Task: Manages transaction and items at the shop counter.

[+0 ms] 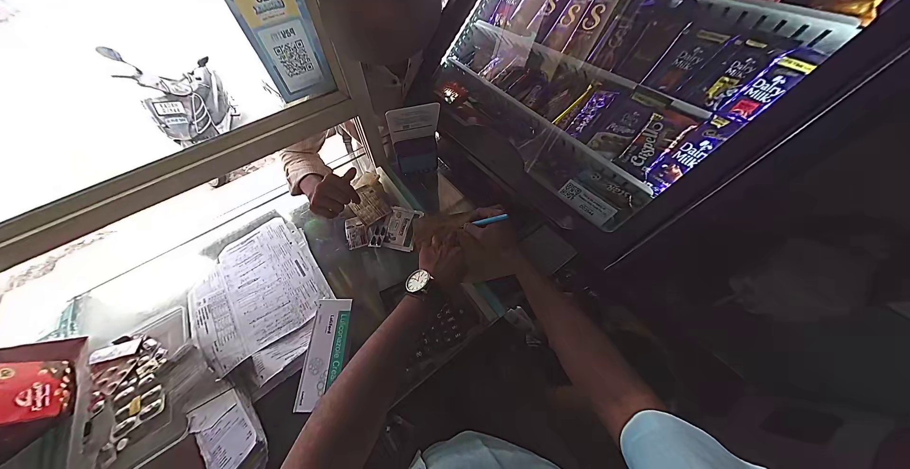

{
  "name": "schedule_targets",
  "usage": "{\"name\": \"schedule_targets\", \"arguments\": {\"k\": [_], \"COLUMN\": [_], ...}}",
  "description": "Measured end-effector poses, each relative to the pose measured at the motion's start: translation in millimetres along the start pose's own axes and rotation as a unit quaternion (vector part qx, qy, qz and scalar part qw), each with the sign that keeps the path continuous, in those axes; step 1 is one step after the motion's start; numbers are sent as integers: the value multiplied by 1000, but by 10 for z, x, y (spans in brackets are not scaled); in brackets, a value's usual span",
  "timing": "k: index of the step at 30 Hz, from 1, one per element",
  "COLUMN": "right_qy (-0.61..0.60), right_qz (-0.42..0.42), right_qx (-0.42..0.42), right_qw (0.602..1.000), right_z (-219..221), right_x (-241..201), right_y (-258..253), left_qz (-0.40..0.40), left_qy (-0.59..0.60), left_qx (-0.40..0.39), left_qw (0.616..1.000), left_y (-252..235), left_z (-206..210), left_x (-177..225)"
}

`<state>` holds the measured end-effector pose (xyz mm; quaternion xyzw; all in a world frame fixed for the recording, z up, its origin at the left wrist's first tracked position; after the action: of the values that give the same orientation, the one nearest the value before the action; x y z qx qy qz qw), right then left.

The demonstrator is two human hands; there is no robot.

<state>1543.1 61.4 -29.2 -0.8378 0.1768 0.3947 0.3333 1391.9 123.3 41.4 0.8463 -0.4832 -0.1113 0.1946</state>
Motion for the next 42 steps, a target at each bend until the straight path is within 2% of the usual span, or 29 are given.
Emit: {"name": "schedule_targets", "arguments": {"k": [16,25,32,37,42], "right_qy": [34,1,29,27,31], "right_qz": [11,1,41,28,47], "right_qx": [-17,-12,-24,0,-14], "right_qw": [999,1000,998,999,998], "right_z": [-8,-18,-28,-25,-24], "right_x": [-46,-54,-127,-119,-122], "right_y": [13,26,30,40,35], "left_qz": [-5,-5,-12,-11,-12], "left_qy": [12,20,11,16,18], "left_qx": [-6,-5,-21,-22,-17], "left_qw": [1000,1000,1000,1000,1000], "left_y": [-4,0,2,1,15], "left_z": [-18,-16,-32,-39,-44], "left_x": [3,2,16,12,15]}}
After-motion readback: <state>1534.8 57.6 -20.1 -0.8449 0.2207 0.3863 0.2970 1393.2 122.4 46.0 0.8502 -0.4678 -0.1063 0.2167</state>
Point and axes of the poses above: each hand's wrist, its own y-axis away from the middle knuckle, its own z-axis out of the palm, x = y × z, the point moved 1 cm from there along -y, towards the middle knuckle, and after that the axes turned 7 degrees about -z, right-handed, at the moved point
